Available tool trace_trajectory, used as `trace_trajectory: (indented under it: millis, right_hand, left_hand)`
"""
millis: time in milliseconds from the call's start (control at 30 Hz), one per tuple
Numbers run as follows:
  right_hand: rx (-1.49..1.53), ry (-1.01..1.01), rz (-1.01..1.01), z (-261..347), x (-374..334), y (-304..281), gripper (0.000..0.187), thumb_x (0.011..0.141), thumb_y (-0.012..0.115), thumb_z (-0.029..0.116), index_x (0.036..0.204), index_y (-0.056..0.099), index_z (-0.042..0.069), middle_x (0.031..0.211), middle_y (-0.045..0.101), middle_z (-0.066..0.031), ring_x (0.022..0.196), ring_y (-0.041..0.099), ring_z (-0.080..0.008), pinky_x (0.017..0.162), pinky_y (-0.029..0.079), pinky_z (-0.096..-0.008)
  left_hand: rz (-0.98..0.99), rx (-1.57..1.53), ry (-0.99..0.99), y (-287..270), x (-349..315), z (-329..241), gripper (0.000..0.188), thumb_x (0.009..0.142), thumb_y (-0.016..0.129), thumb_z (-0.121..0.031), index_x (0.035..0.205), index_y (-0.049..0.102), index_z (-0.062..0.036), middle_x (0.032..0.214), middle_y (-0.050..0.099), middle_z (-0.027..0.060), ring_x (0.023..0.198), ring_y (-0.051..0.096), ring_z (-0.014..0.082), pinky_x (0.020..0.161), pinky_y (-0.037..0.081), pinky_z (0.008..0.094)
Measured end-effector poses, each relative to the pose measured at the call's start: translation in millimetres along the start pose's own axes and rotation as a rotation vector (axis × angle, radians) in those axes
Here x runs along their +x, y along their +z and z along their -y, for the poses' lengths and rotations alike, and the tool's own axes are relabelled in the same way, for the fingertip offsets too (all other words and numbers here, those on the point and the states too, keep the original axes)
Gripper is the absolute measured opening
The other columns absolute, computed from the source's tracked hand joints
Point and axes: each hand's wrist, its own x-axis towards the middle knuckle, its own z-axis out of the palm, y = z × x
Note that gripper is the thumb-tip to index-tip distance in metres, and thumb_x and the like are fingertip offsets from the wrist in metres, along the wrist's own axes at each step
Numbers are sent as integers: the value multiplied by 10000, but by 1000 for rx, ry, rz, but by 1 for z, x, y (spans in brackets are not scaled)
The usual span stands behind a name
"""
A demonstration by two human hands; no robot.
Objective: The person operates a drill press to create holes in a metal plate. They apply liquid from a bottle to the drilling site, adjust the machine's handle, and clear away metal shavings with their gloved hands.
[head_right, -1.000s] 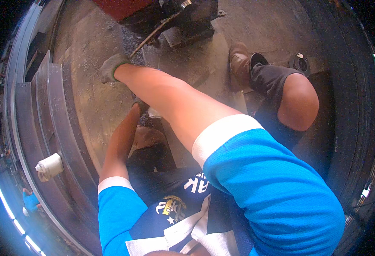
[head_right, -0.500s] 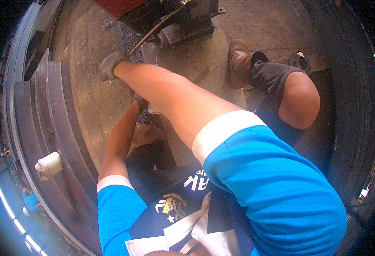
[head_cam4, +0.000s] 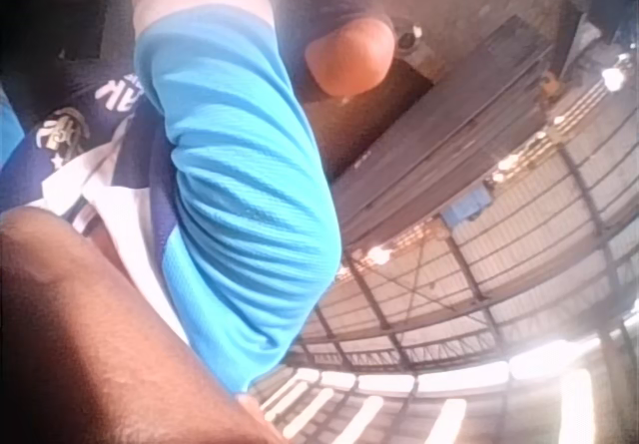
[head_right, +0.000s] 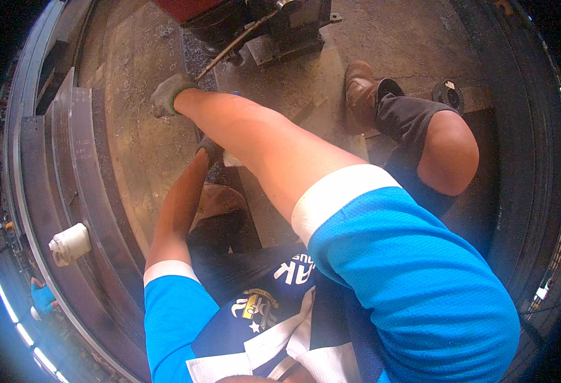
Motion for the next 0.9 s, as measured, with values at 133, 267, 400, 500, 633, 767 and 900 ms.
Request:
trace_trajectory:
  millis: [133,267,400,500,633,767,900]
  right_hand:
    - [6,-5,-9,-1,-1,0,429,924,585,397,1239,750,157,1287,722,-119,1178,695,-338,972,542,-530]
    - [-1,-20,4,-3,2,3,423,922,595,391,1234,751,153,1276,726,-127,1164,700,-342,960,547,-523]
    - [17,-24,-19,-4,4,6,408,925,604,384,1224,756,152,1263,730,-134,1156,704,-343,953,549,-523]
    - [15,-18,-26,-1,3,4,398,929,600,376,1216,759,150,1261,730,-136,1153,705,-343,948,552,-523]
    - [0,-25,-28,-2,2,2,396,925,601,371,1213,761,150,1260,733,-125,1150,706,-342,936,560,-522]
    - [9,-55,-27,-8,14,16,389,928,598,362,1218,758,158,1250,737,-111,1143,706,-341,928,564,-512]
    - [-80,-36,-113,-7,41,36,429,938,574,432,1233,750,175,1250,734,-87,1149,694,-349,915,563,-528]
  left_hand:
    - [-21,-202,-25,11,7,17,644,960,645,-488,1462,564,-92,1480,573,219,1381,537,355,1128,424,428]
    - [9,-44,20,17,15,28,648,970,642,-479,1475,548,-82,1498,557,218,1394,523,356,1142,413,428]
    - [-70,-74,39,16,11,24,638,982,625,-464,1479,540,-75,1501,556,217,1412,509,351,1148,407,432]
    - [-112,-70,51,12,3,21,632,992,603,-451,1491,524,-71,1514,538,224,1424,496,356,1149,406,432]
    - [-11,-89,-45,9,2,24,634,1001,581,-437,1511,495,-69,1536,505,239,1435,479,363,1157,399,431]
    - [-132,112,165,26,5,14,657,996,584,-437,1528,466,-70,1546,492,242,1433,482,361,1160,396,434]
    - [-205,192,368,67,-14,-29,547,988,584,-407,1435,560,-94,1491,558,181,1393,513,351,1142,405,453]
